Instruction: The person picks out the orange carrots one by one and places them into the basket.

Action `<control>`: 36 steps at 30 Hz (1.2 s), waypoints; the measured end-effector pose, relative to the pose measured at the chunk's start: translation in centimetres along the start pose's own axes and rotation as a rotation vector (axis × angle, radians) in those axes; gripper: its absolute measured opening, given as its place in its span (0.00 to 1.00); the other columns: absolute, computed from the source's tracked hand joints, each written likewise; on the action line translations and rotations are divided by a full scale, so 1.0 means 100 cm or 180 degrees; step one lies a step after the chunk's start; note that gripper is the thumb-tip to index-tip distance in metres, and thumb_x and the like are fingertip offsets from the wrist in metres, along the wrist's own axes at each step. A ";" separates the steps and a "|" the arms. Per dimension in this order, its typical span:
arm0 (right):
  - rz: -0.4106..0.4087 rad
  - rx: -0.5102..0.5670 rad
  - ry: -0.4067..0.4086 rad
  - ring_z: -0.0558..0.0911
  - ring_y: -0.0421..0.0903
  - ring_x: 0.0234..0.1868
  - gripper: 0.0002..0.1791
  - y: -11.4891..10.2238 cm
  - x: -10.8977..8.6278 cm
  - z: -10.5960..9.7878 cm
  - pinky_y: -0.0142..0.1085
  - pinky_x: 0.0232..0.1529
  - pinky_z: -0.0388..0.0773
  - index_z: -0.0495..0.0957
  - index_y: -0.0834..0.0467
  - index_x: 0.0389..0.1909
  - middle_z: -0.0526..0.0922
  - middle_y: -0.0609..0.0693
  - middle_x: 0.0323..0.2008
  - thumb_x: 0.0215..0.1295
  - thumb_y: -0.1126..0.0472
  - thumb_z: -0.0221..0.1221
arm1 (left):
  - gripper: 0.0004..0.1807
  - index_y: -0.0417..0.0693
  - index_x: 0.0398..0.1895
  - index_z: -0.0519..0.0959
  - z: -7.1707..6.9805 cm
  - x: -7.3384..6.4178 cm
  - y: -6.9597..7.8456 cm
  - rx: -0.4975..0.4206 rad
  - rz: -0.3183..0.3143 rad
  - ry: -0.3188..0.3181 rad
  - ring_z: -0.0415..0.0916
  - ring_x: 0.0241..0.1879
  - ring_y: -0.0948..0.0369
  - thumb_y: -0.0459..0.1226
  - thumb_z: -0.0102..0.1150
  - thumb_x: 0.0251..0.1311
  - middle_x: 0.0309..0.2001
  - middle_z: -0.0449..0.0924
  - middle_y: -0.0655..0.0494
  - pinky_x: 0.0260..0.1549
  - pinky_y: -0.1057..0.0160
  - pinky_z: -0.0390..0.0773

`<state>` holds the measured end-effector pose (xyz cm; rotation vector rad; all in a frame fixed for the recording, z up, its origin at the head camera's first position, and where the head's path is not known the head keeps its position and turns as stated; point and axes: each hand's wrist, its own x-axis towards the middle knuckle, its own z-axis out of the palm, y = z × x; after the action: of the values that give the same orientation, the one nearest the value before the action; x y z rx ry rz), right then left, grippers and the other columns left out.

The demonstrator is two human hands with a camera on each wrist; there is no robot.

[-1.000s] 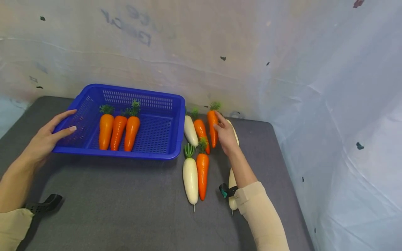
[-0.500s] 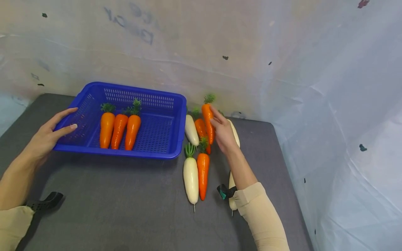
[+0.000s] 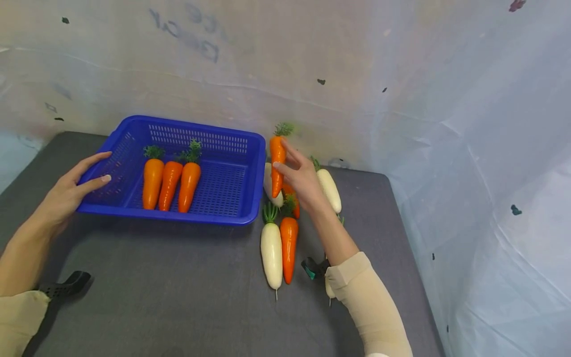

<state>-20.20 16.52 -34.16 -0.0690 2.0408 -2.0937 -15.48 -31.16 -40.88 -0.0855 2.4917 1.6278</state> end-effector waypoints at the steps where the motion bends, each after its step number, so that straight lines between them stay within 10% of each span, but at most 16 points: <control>1: 0.0005 0.0011 -0.0018 0.77 0.59 0.59 0.32 -0.001 0.001 0.003 0.50 0.61 0.72 0.68 0.38 0.71 0.71 0.56 0.65 0.69 0.64 0.61 | 0.34 0.79 0.78 0.45 0.000 0.000 0.000 0.0007 -0.0001 0.0000 0.54 0.64 0.32 0.54 0.45 0.74 0.79 0.34 0.40 0.56 0.27 0.59; 10: 0.0086 0.0010 -0.0271 0.77 0.57 0.60 0.33 -0.006 0.006 0.027 0.49 0.48 0.80 0.65 0.40 0.73 0.72 0.55 0.65 0.70 0.65 0.60 | 0.34 0.78 0.78 0.46 0.000 0.000 -0.001 0.0121 0.0046 0.0026 0.57 0.62 0.33 0.53 0.46 0.74 0.78 0.37 0.38 0.40 0.66 0.70; 36: 0.0305 -0.0509 -0.0690 0.68 0.49 0.68 0.44 0.006 0.024 0.096 0.44 0.56 0.76 0.58 0.41 0.76 0.63 0.53 0.72 0.63 0.69 0.65 | 0.33 0.76 0.78 0.48 0.000 -0.001 -0.001 0.0078 0.0109 0.0064 0.58 0.61 0.37 0.53 0.45 0.74 0.78 0.39 0.38 0.34 0.76 0.71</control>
<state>-20.72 6.60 -34.68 -0.2097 2.0328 -1.7795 -15.32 -31.22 -40.97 -0.0570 2.5411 1.6169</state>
